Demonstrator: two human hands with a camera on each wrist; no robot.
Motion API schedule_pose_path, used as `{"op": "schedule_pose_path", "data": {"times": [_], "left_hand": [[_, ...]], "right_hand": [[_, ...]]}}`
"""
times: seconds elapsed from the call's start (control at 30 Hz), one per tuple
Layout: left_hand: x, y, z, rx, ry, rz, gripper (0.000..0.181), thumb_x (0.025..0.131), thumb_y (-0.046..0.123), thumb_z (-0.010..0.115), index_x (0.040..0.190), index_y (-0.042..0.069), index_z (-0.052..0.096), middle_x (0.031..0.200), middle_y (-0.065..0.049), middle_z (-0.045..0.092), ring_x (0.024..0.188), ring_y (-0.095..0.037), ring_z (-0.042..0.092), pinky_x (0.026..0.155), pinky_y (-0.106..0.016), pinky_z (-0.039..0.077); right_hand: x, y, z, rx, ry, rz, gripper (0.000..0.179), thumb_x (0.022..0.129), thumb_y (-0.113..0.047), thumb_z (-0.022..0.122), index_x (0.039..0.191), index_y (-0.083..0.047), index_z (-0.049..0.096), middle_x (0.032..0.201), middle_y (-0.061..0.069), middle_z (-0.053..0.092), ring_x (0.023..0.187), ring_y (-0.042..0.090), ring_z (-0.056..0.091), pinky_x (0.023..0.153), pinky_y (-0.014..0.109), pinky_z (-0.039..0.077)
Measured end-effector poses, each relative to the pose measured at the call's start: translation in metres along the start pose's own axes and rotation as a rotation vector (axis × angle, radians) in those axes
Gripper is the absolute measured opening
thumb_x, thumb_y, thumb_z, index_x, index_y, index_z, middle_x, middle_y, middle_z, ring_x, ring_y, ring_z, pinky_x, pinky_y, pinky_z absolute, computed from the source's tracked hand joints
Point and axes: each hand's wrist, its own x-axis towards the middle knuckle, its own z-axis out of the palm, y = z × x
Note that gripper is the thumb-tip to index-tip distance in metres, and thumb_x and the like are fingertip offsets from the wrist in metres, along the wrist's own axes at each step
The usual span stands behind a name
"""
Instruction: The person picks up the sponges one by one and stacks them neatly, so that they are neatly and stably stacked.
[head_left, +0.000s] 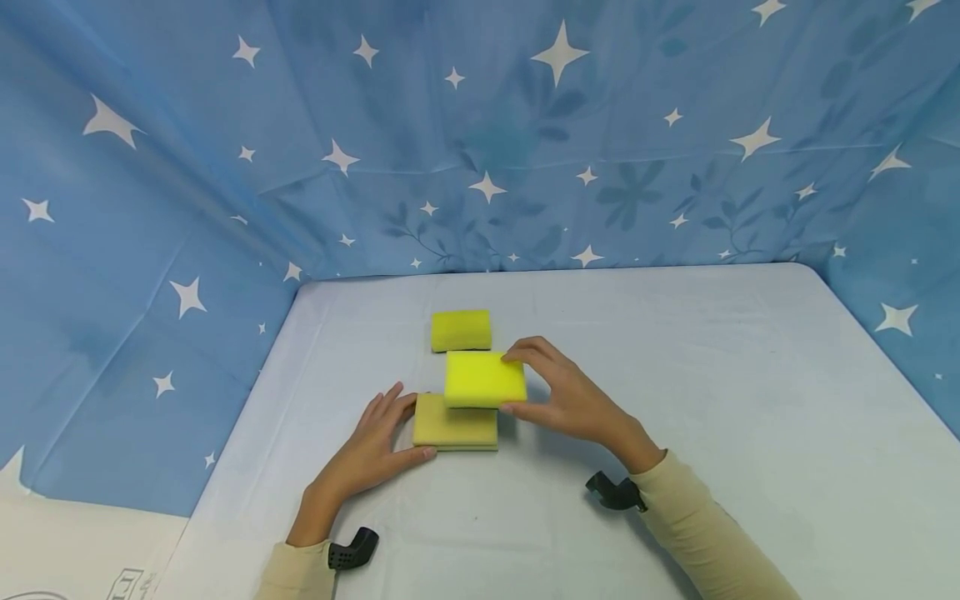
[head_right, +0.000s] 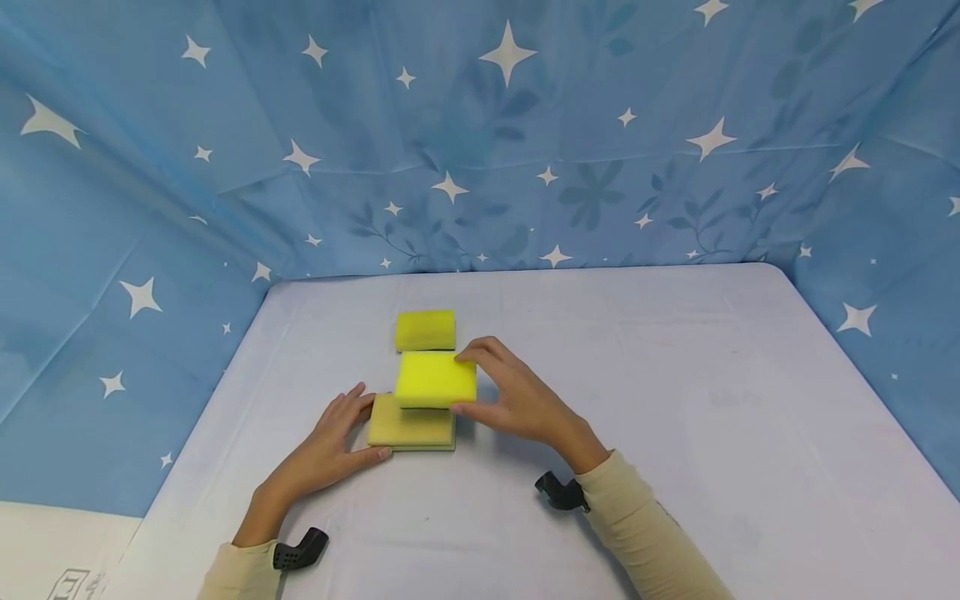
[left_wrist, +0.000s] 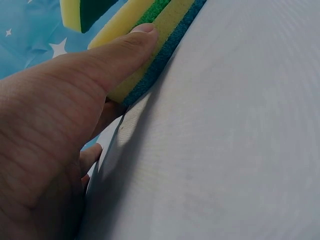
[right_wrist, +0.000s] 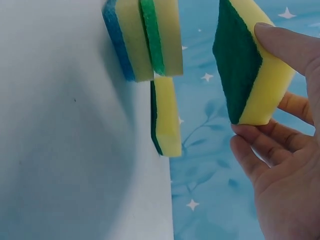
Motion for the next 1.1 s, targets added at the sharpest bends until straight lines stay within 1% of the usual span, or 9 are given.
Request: {"op": "schedule_pose_path", "data": {"times": [0.17, 0.4, 0.57, 0.73, 1.1], "left_hand": [[0.000, 0.000, 0.000, 0.005, 0.003, 0.012, 0.091, 0.091, 0.056, 0.081, 0.163, 0.013, 0.045, 0.174, -0.019, 0.024, 0.161, -0.044, 0.012, 0.126, -0.067, 0.015], [0.000, -0.001, 0.000, 0.013, 0.005, 0.023, 0.092, 0.092, 0.056, 0.081, 0.163, 0.011, 0.044, 0.174, -0.020, 0.025, 0.161, -0.043, 0.013, 0.127, -0.067, 0.015], [0.000, 0.000, 0.000, 0.006, 0.003, 0.014, 0.091, 0.092, 0.057, 0.081, 0.162, 0.011, 0.045, 0.174, -0.020, 0.025, 0.161, -0.044, 0.013, 0.126, -0.067, 0.015], [0.000, 0.001, 0.000, 0.006, 0.004, -0.011, 0.092, 0.091, 0.058, 0.081, 0.161, 0.011, 0.046, 0.174, -0.019, 0.024, 0.161, -0.046, 0.013, 0.125, -0.070, 0.017], [0.000, 0.003, 0.000, -0.008, 0.012, -0.016, 0.091, 0.090, 0.055, 0.084, 0.160, 0.010, 0.046, 0.174, -0.021, 0.025, 0.160, -0.046, 0.014, 0.124, -0.070, 0.019]], "right_hand": [[0.001, -0.005, 0.004, -0.008, -0.017, -0.008, 0.060, 0.093, -0.029, 0.088, 0.142, -0.006, 0.061, 0.144, 0.008, 0.055, 0.132, 0.025, 0.054, 0.110, 0.048, 0.051], [0.001, -0.008, 0.011, -0.009, -0.034, 0.002, 0.062, 0.093, -0.029, 0.088, 0.142, -0.005, 0.061, 0.143, 0.008, 0.055, 0.132, 0.025, 0.054, 0.111, 0.048, 0.050], [0.001, -0.011, 0.017, 0.001, -0.049, 0.010, 0.064, 0.093, -0.032, 0.087, 0.144, -0.005, 0.060, 0.144, 0.008, 0.055, 0.132, 0.024, 0.054, 0.112, 0.048, 0.050], [0.001, -0.016, 0.024, 0.005, -0.075, 0.009, 0.064, 0.093, -0.035, 0.087, 0.144, -0.007, 0.060, 0.144, 0.007, 0.054, 0.132, 0.023, 0.054, 0.112, 0.046, 0.050], [0.001, -0.019, 0.032, -0.005, -0.073, -0.022, 0.065, 0.091, -0.032, 0.090, 0.143, -0.006, 0.060, 0.141, 0.008, 0.054, 0.128, 0.022, 0.055, 0.110, 0.042, 0.052]]}}
